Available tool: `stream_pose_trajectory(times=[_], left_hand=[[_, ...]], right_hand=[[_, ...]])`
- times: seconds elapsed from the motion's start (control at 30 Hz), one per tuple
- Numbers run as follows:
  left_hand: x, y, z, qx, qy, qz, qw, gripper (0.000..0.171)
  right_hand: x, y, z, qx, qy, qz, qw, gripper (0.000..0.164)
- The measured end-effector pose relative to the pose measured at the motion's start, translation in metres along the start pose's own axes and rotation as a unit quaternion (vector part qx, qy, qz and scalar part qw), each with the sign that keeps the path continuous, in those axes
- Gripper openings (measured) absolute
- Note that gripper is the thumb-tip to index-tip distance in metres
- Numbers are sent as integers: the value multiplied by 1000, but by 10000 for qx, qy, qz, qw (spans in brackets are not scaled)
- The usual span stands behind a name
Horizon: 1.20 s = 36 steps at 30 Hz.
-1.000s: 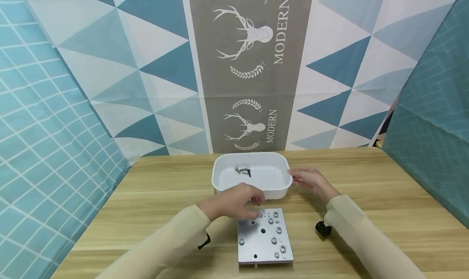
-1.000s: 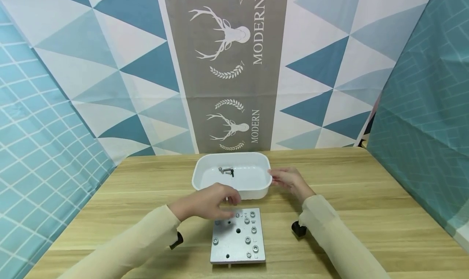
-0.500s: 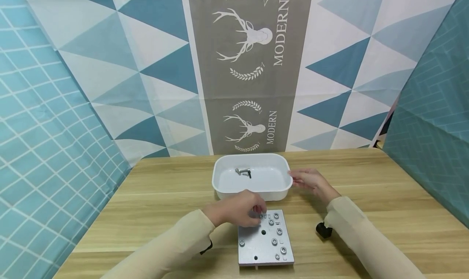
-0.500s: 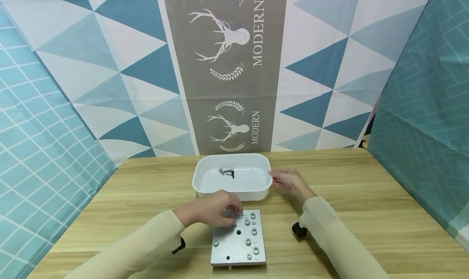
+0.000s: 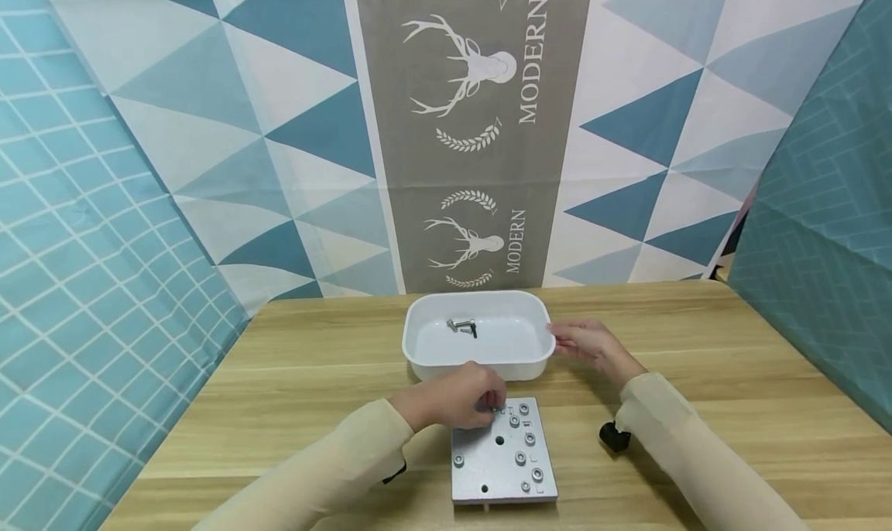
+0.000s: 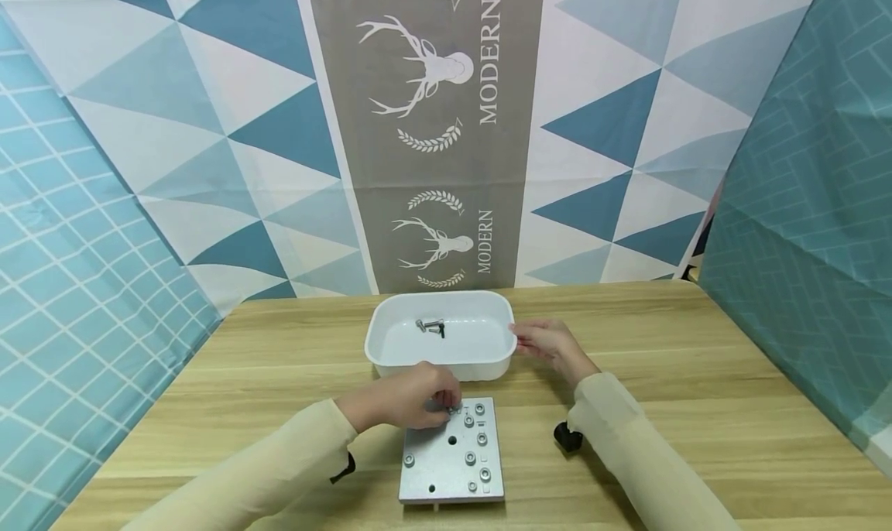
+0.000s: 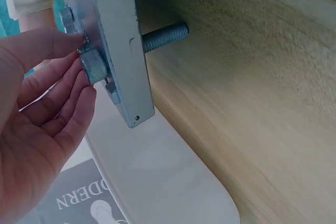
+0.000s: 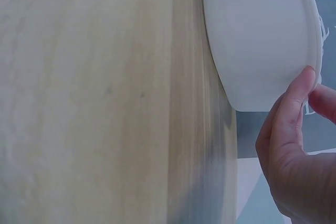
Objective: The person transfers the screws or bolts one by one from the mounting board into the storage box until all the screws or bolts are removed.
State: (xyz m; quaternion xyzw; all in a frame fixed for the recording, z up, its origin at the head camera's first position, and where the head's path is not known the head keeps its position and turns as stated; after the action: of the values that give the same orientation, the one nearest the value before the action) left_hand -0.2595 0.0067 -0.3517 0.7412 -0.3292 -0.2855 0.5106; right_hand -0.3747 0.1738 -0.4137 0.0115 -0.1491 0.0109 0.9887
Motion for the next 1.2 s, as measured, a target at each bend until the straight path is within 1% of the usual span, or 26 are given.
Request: stream_pose_trajectory(times=[0.13, 0.33, 0.57, 0.83, 0.93, 1.2], left_hand=[[-1, -2, 1, -133, 28, -10, 9999, 9], [-1, -3, -1, -270, -57, -62, 9996, 5], [-1, -2, -2, -314, -83, -87, 9994, 5], [-2, -1, -2, -317, -6, -106, 9994, 5], [-2, -1, -2, -250, -1, -117, 9996, 5], [-3, -1, 5, 225, 155, -111, 9996, 5]], right_hand=[[1, -2, 0, -80, -16, 55, 10000, 52], [3, -3, 0, -114, -54, 43, 9999, 54], [1, -2, -1, -93, -58, 8, 9999, 54], [0, 0, 0, -125, -104, -14, 9999, 54], [1, 0, 1, -151, -104, 8, 9998, 53], [2, -2, 3, -154, -45, 108, 9998, 53]])
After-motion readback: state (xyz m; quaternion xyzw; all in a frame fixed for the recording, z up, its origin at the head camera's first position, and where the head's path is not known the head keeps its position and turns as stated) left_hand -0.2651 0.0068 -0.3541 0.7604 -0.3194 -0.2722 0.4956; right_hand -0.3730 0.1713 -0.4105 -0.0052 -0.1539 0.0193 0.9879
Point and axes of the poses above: each hand's wrist, its own x-axis away from the middle knuckle, its own y-axis out of the back of the hand, z = x × y, the point moved 9 cm from there along -x, towards the middle knuckle, and after that the axes turned 8 degrees about -z, right-handed, at the moved point
